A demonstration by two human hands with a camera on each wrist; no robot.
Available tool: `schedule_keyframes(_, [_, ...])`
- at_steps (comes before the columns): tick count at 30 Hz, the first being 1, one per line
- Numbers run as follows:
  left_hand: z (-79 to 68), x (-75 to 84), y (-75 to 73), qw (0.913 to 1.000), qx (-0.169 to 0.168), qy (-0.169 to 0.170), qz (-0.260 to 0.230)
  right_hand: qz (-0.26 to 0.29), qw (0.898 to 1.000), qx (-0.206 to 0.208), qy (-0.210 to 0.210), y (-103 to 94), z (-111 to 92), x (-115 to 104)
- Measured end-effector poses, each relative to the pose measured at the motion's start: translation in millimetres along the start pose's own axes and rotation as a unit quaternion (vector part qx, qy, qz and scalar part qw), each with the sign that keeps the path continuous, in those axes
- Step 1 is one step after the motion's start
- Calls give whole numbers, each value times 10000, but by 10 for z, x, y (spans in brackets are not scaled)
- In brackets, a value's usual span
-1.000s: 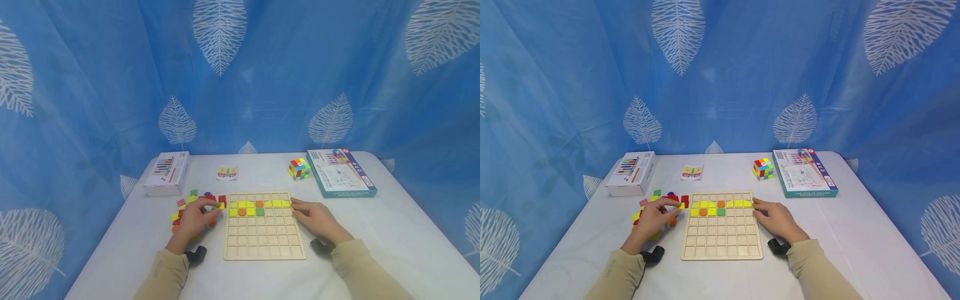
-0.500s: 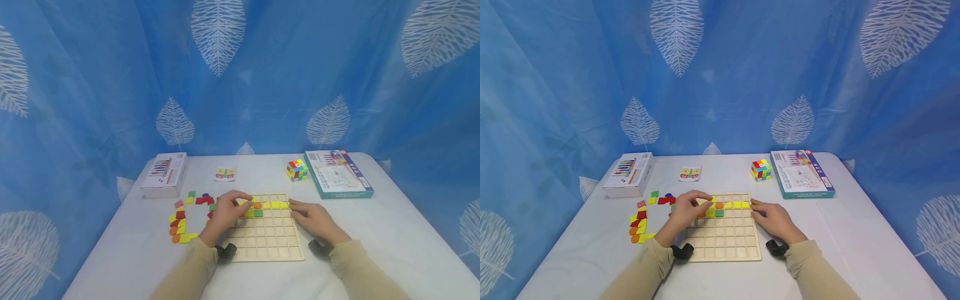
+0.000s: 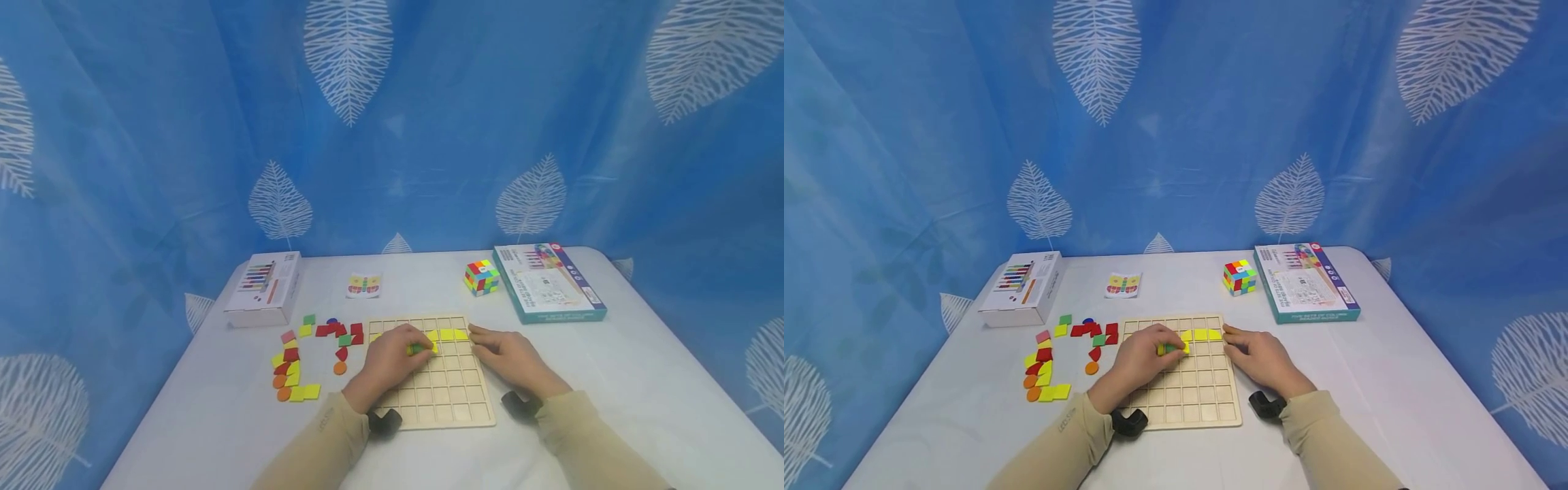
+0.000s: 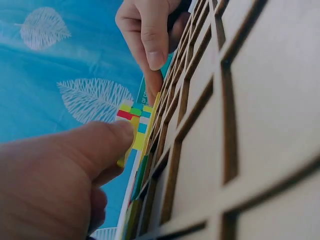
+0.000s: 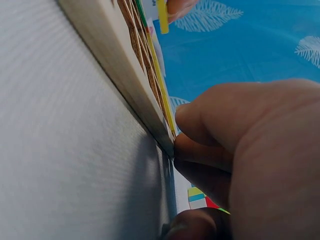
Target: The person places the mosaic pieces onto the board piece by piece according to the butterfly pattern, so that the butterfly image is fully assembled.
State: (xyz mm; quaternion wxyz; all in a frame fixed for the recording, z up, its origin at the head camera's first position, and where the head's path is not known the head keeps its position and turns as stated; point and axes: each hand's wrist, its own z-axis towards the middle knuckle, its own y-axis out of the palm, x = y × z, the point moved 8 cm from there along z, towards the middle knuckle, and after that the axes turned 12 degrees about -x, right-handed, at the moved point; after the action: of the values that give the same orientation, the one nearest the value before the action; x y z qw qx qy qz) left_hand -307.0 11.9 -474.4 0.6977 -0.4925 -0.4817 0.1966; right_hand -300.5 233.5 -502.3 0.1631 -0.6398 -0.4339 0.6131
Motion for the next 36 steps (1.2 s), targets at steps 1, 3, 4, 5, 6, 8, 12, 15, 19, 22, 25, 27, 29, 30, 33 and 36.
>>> schedule_keyframes(1, [3,14,6,9999,-18,26,105,-6,10000,2,7,-1,0,1])
schedule_keyframes(3, [17,38,14,9996,-27,79,275,-36,10000,17,31,-4,-2,6])
schedule_keyframes(4, [21,50,12,9994,-23,98,330,-38,10000,23,43,-6,-2,10])
schedule_keyframes(5, [26,62,12,9992,-29,108,375,-41,10000,32,63,-7,-2,15])
schedule_keyframes(6, [31,73,10,9991,-35,122,409,-32,10000,31,73,-9,-2,19])
schedule_keyframes(8, [37,91,15,9987,-60,156,484,-22,10000,18,86,-10,-2,27])
schedule_keyframes(12, [33,136,35,9965,-78,385,740,-60,10000,23,33,-15,2,30])
schedule_keyframes(15, [16,165,38,9937,15,630,925,-106,9999,63,-45,-20,1,24])
schedule_keyframes(19, [-5,179,31,9910,118,779,1081,-112,9998,109,-114,-24,-7,11])
schedule_keyframes(22, [-30,193,39,9888,106,833,1232,-88,9998,109,-105,-15,-8,9])
schedule_keyframes(25, [-80,239,40,9830,158,992,1537,-27,10000,40,-70,10,-1,10])
schedule_keyframes(27, [-113,273,39,9781,227,1135,1729,-7,10000,8,-40,22,3,12])
schedule_keyframes(29, [-137,307,42,9732,255,1272,1896,-8,10000,-6,-10,24,5,14])
schedule_keyframes(30, [-142,315,47,9717,239,1315,1950,-21,10000,1,9,22,6,16])
schedule_keyframes(33, [-139,312,61,9716,145,1328,1955,-25,10000,-6,34,16,9,18])
schedule_keyframes(36, [-128,296,79,9720,25,1281,1970,-40,10000,-28,40,18,17,21])
